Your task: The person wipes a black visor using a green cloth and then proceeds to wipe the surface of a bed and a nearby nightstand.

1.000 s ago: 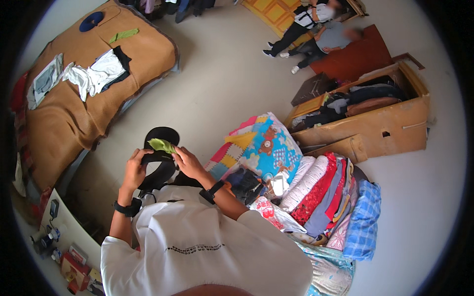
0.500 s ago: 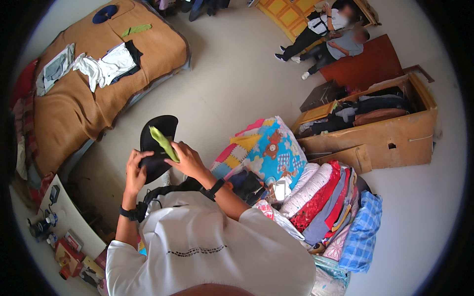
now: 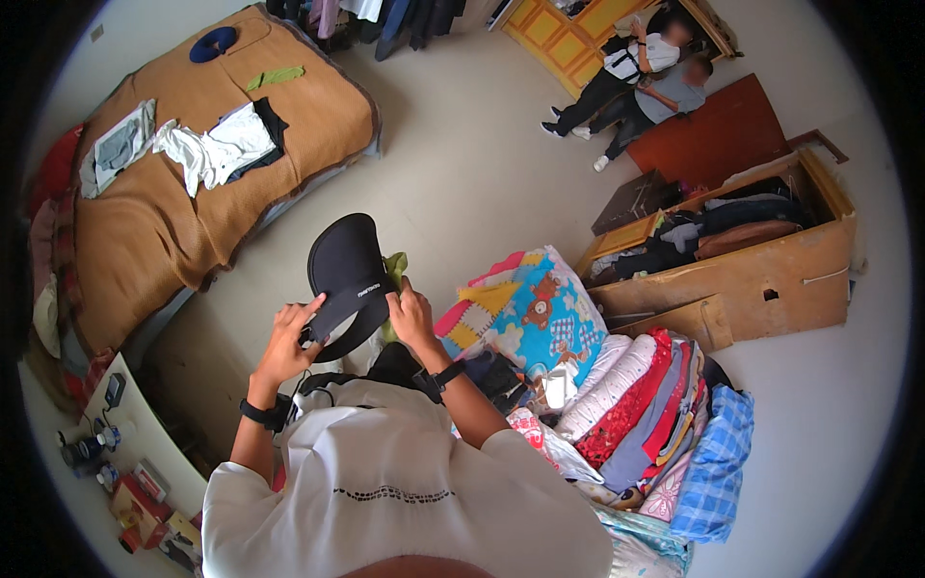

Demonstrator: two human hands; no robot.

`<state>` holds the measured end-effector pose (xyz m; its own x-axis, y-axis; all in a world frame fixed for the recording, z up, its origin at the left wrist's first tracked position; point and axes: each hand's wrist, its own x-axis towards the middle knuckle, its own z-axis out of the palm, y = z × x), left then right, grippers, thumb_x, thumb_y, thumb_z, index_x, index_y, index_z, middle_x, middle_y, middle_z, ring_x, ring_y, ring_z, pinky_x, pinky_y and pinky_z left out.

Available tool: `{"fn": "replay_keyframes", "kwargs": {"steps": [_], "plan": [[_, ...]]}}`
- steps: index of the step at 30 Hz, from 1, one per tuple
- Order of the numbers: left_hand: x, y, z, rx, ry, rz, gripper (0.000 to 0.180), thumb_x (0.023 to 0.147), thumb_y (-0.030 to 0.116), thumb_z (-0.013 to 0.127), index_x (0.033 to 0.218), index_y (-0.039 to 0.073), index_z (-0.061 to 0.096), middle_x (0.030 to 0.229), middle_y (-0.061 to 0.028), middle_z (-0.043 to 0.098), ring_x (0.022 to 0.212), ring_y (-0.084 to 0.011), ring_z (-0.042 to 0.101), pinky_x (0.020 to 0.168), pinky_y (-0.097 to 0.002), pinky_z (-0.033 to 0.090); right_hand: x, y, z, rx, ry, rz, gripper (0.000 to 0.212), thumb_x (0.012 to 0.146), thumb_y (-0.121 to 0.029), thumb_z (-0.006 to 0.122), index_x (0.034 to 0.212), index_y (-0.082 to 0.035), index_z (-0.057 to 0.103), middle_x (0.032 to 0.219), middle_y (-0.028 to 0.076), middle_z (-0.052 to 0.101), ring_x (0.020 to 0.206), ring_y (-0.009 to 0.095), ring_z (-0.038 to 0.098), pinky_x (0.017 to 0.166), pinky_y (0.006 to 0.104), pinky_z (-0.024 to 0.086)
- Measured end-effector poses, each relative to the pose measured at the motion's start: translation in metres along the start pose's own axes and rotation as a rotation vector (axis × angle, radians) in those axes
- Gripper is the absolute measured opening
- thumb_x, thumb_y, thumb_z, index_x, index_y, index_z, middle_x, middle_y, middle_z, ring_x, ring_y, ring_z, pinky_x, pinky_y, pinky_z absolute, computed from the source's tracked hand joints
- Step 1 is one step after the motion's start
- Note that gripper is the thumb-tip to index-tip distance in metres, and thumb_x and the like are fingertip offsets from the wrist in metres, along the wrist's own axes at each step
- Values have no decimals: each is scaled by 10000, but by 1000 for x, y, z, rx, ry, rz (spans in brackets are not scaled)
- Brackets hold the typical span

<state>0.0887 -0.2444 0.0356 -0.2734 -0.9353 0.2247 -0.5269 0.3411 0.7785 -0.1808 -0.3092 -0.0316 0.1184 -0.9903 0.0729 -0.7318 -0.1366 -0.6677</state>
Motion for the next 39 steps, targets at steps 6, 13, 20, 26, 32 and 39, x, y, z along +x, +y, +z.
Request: {"fn": "replay_keyframes", "kwargs": {"steps": [6,13,20,26,32,39], "plan": [[-14,-8,-2,-77,-79,-241,786,796,235,739,1468,116,349,1188,-192,614,1054,-359,573,968,-449,434,0,-16,-9,77,146,33,438,916,-228,527,1202,101,490,862,322,631,844,496,609,741,527,487],[0,-39,23,-324,188,-232,651,833,220,733,1334,23,366,943,-202,614,843,-276,626,760,-370,487,-3,-34,8,-6,46,57,490,956,-406,541,1136,49,518,854,298,641,821,500,609,711,538,488],[6,-46,11,-344,307,-53,695,762,251,809,1300,56,416,792,-81,530,693,-204,514,665,-344,459,-26,-50,26,-169,55,-171,349,918,-302,635,1025,9,518,822,241,635,745,446,619,608,497,498],[-7,-52,11,-447,432,-301,243,825,198,728,928,40,576,643,-22,530,584,-102,459,551,-293,408,-39,-59,35,-58,-72,-252,410,903,-285,657,1169,-17,497,1012,205,639,869,430,630,707,469,528],[-4,-47,0,-356,363,-239,220,774,144,714,894,33,567,668,-78,571,589,-150,509,588,-295,447,-23,-58,34,177,-264,-257,464,973,-293,554,1344,-44,431,1124,209,561,1050,382,578,877,426,470],[11,-17,-10,-50,66,-71,308,751,317,713,908,74,608,688,-150,637,634,-367,634,612,-432,517,15,-144,13,287,-265,-429,301,942,-46,494,1235,-69,561,988,150,531,913,308,546,811,393,462]]}}
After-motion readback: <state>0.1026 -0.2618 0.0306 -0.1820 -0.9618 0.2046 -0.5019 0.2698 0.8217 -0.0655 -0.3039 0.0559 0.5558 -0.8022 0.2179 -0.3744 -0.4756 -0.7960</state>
